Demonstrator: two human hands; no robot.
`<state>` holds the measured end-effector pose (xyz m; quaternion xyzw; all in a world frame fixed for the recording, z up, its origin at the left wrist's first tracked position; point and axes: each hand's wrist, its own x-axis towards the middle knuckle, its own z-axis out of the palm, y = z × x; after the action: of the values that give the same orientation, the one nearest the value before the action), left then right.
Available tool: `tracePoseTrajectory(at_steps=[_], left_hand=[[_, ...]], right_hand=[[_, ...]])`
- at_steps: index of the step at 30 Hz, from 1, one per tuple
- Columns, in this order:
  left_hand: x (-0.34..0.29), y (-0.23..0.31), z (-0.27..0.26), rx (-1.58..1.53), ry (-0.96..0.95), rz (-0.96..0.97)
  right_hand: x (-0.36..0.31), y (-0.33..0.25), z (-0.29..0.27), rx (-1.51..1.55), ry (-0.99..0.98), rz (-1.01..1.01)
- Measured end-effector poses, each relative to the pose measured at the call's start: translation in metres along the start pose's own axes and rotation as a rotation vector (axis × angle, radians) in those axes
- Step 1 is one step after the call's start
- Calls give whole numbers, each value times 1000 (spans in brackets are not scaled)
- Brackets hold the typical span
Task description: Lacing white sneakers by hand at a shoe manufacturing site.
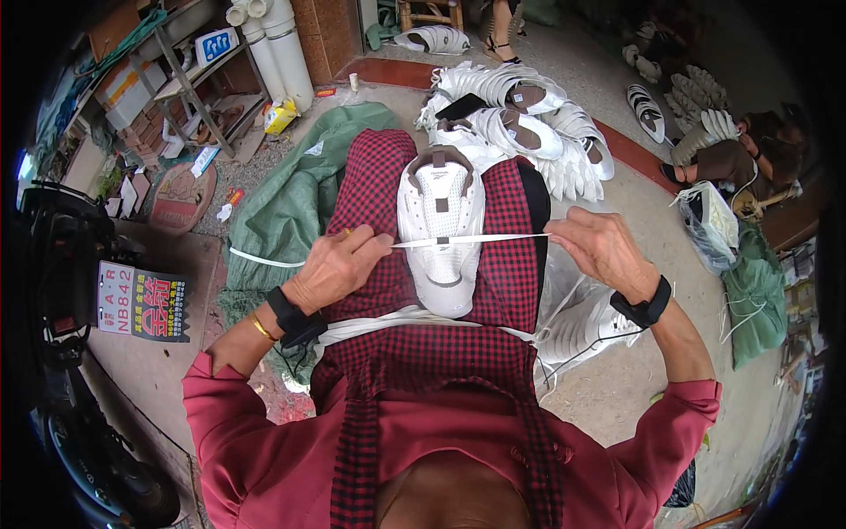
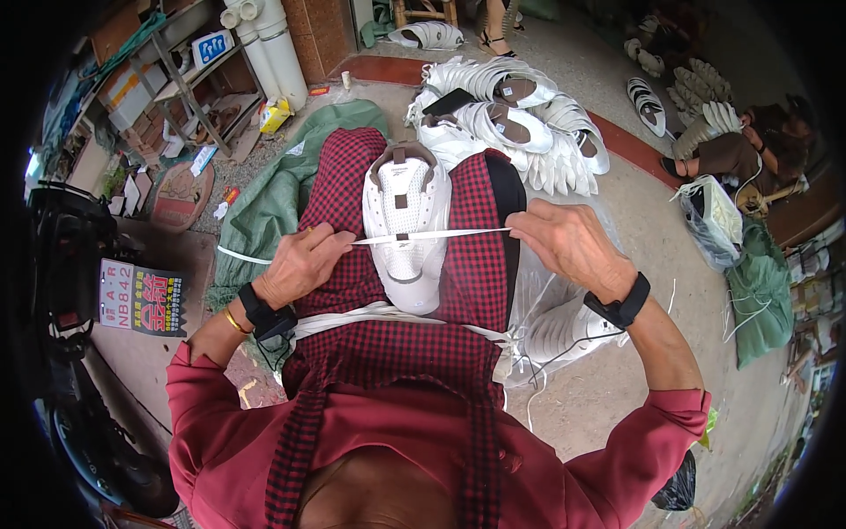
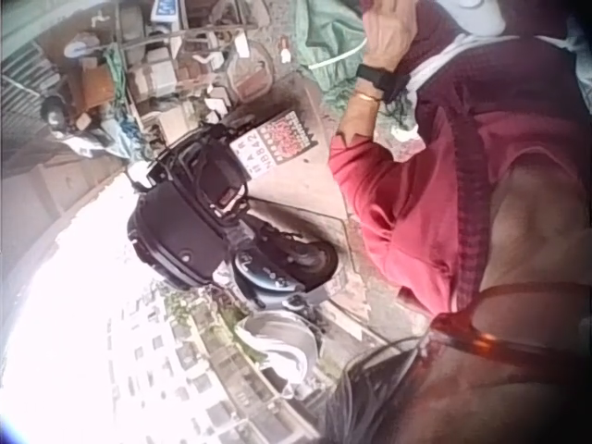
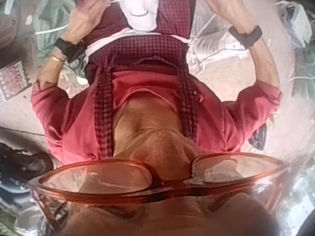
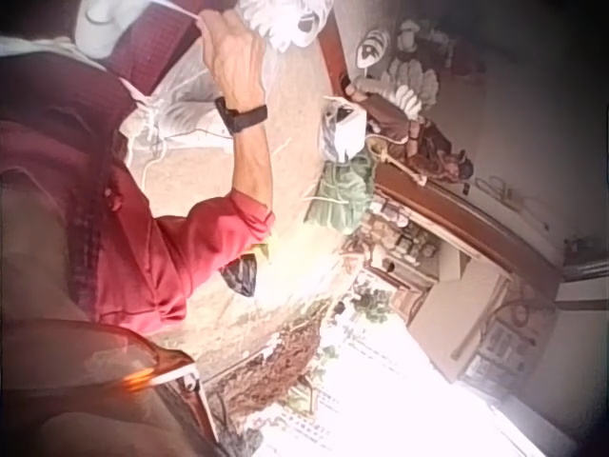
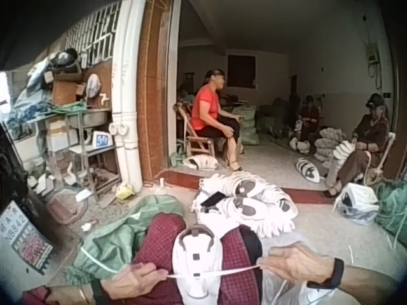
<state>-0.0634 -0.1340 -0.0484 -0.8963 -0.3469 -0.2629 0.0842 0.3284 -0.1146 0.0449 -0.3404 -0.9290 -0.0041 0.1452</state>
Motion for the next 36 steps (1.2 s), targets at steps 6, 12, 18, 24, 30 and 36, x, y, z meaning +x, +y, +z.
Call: tracePoseTrajectory(at_steps=[6,12,18,24,30,36], left_hand=[[-65,-38,-66,63,62,-333],[-188,-81,-138,373,179,-692],[-283,-127,-183,516,156,-986],[-365,-162,-220,756,119,-1010],[-371,-143,-226,994,188,-1051],[-222,-134,-149,338,778,-917]], right_hand=[[-64,38,-25,-71,137,254],[-134,79,-45,-159,307,512],[-208,103,-63,-386,276,816],[-277,125,-71,-561,350,968],[-280,122,-79,-1018,553,870],[-189,106,-24,-308,1207,655]])
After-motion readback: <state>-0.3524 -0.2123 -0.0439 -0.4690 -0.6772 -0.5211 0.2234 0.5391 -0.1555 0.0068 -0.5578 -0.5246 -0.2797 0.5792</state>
